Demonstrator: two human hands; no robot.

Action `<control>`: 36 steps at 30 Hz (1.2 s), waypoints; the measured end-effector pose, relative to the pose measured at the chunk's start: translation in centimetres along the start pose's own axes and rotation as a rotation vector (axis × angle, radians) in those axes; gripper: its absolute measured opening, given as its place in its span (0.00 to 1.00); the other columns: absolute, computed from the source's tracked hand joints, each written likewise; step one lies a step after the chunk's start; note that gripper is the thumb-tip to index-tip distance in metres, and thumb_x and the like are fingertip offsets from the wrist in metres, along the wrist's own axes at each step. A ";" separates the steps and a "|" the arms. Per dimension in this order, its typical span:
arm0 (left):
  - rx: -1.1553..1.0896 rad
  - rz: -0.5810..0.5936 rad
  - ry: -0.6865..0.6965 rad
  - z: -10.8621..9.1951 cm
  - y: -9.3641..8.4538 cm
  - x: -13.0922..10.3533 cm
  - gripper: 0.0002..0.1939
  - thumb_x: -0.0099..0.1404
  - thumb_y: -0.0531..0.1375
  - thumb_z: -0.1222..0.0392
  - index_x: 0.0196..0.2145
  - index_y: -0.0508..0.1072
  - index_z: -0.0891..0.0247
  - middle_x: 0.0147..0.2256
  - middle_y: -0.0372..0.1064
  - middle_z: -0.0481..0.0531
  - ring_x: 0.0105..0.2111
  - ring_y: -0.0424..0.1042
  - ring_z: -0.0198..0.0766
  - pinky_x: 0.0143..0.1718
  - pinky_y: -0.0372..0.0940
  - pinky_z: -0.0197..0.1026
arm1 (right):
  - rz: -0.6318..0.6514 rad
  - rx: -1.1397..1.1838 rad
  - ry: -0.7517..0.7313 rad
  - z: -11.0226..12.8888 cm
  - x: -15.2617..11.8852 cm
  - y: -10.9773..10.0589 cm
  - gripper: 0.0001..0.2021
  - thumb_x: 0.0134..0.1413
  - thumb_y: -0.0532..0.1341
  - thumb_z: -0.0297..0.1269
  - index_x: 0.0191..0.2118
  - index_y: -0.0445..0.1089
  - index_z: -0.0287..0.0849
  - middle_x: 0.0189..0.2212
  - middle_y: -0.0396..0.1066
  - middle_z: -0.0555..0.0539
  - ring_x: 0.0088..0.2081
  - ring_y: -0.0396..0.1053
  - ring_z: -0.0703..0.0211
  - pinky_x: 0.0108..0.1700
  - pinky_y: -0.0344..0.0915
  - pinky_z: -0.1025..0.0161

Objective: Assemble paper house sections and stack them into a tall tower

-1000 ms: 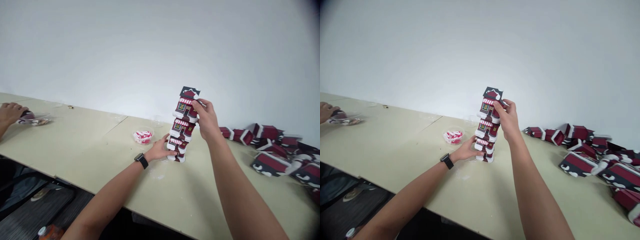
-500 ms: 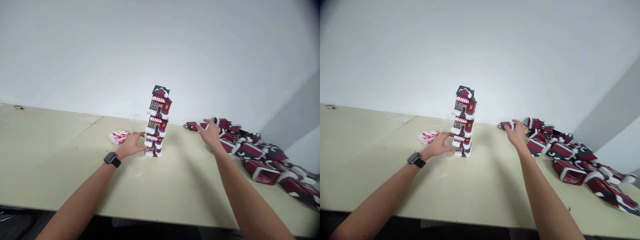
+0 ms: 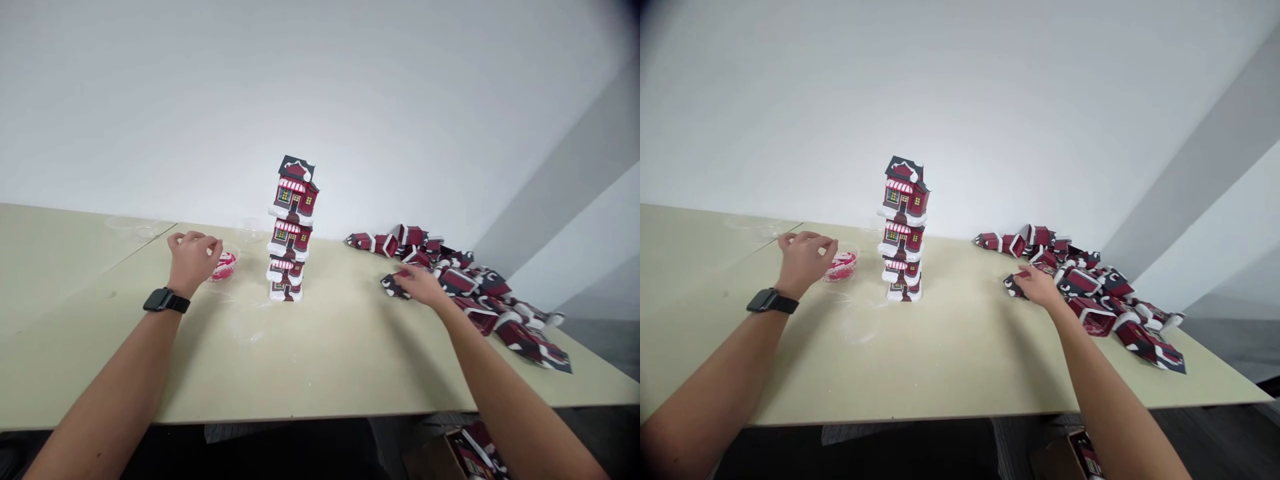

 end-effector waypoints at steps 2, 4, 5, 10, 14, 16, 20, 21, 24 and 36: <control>-0.019 -0.017 -0.027 0.1 -0.3 0.0 0.19 0.72 0.51 0.50 0.30 0.76 0.59 0.37 0.80 0.61 0.51 0.74 0.55 0.64 0.48 0.61 | 0.007 0.015 -0.030 0.1 0.4 -1.5 0.30 0.66 0.57 0.50 0.67 0.68 0.40 0.54 0.80 0.38 0.56 0.78 0.42 0.60 0.70 0.52; -0.039 -0.023 -0.041 0.2 -0.6 0.1 0.19 0.71 0.52 0.50 0.30 0.75 0.59 0.36 0.79 0.60 0.51 0.74 0.56 0.64 0.47 0.62 | 0.079 0.015 -0.097 0.4 0.5 -2.2 0.38 0.60 0.64 0.53 0.70 0.64 0.39 0.64 0.72 0.35 0.64 0.71 0.38 0.67 0.64 0.50; -0.045 -0.024 -0.048 0.3 -0.6 0.1 0.19 0.71 0.51 0.50 0.30 0.75 0.59 0.36 0.79 0.60 0.50 0.74 0.56 0.64 0.47 0.62 | 0.141 0.019 -0.124 0.7 0.4 -2.2 0.43 0.56 0.67 0.55 0.72 0.62 0.38 0.69 0.67 0.33 0.68 0.67 0.35 0.70 0.62 0.50; -0.031 -0.023 -0.120 2.1 -0.9 0.2 0.19 0.71 0.50 0.50 0.31 0.76 0.60 0.37 0.78 0.62 0.52 0.72 0.58 0.64 0.46 0.63 | 0.288 0.056 -0.058 2.9 -2.1 -1.0 0.53 0.56 0.61 0.71 0.76 0.54 0.37 0.72 0.59 0.29 0.71 0.62 0.30 0.69 0.63 0.46; -0.002 0.009 -0.189 3.6 -1.1 0.3 0.18 0.70 0.51 0.52 0.35 0.78 0.62 0.40 0.79 0.65 0.54 0.70 0.60 0.62 0.46 0.64 | 0.349 -0.111 0.028 5.2 -4.5 -0.4 0.58 0.53 0.64 0.70 0.76 0.50 0.30 0.52 0.77 0.23 0.53 0.78 0.24 0.51 0.73 0.42; 0.023 0.073 -0.209 4.1 -0.9 0.3 0.18 0.69 0.52 0.53 0.38 0.80 0.62 0.41 0.79 0.64 0.56 0.68 0.61 0.62 0.46 0.64 | 0.416 -0.138 0.051 6.1 -5.2 -0.5 0.55 0.54 0.65 0.63 0.75 0.50 0.27 0.40 0.80 0.29 0.43 0.80 0.28 0.42 0.73 0.45; 0.083 0.269 -0.248 5.0 -0.1 0.0 0.18 0.67 0.54 0.53 0.42 0.83 0.60 0.43 0.81 0.64 0.58 0.65 0.64 0.60 0.49 0.64 | 0.468 -0.072 0.008 7.5 -6.0 -2.1 0.52 0.50 0.71 0.49 0.74 0.50 0.30 0.33 0.79 0.37 0.32 0.79 0.39 0.29 0.68 0.55; 0.095 0.308 -0.256 5.1 0.1 0.0 0.19 0.67 0.55 0.53 0.44 0.84 0.60 0.44 0.81 0.64 0.59 0.65 0.65 0.59 0.50 0.64 | 0.453 -0.039 -0.004 7.9 -6.3 -2.8 0.52 0.49 0.72 0.48 0.74 0.50 0.33 0.32 0.79 0.38 0.31 0.78 0.40 0.28 0.67 0.56; 0.127 0.393 -0.267 5.3 0.7 0.1 0.21 0.66 0.56 0.55 0.50 0.83 0.59 0.52 0.80 0.63 0.61 0.63 0.67 0.58 0.52 0.63 | 0.420 0.249 -0.100 10.0 -8.0 -4.8 0.50 0.50 0.74 0.50 0.74 0.52 0.43 0.38 0.81 0.39 0.36 0.79 0.41 0.34 0.71 0.56; -0.577 0.102 -0.164 -3.2 -1.9 0.7 0.28 0.70 0.61 0.41 0.60 0.74 0.57 0.58 0.77 0.58 0.61 0.69 0.54 0.65 0.56 0.57 | 0.424 1.426 -0.053 19.1 -15.9 1.7 0.40 0.55 0.74 0.54 0.69 0.60 0.57 0.53 0.78 0.45 0.44 0.79 0.50 0.50 0.75 0.51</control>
Point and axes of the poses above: each hand's wrist, its own x-axis towards the middle knuckle, its own y-axis out of the palm, z = x × y, the point moved 3 cm from there along x, towards the middle knuckle
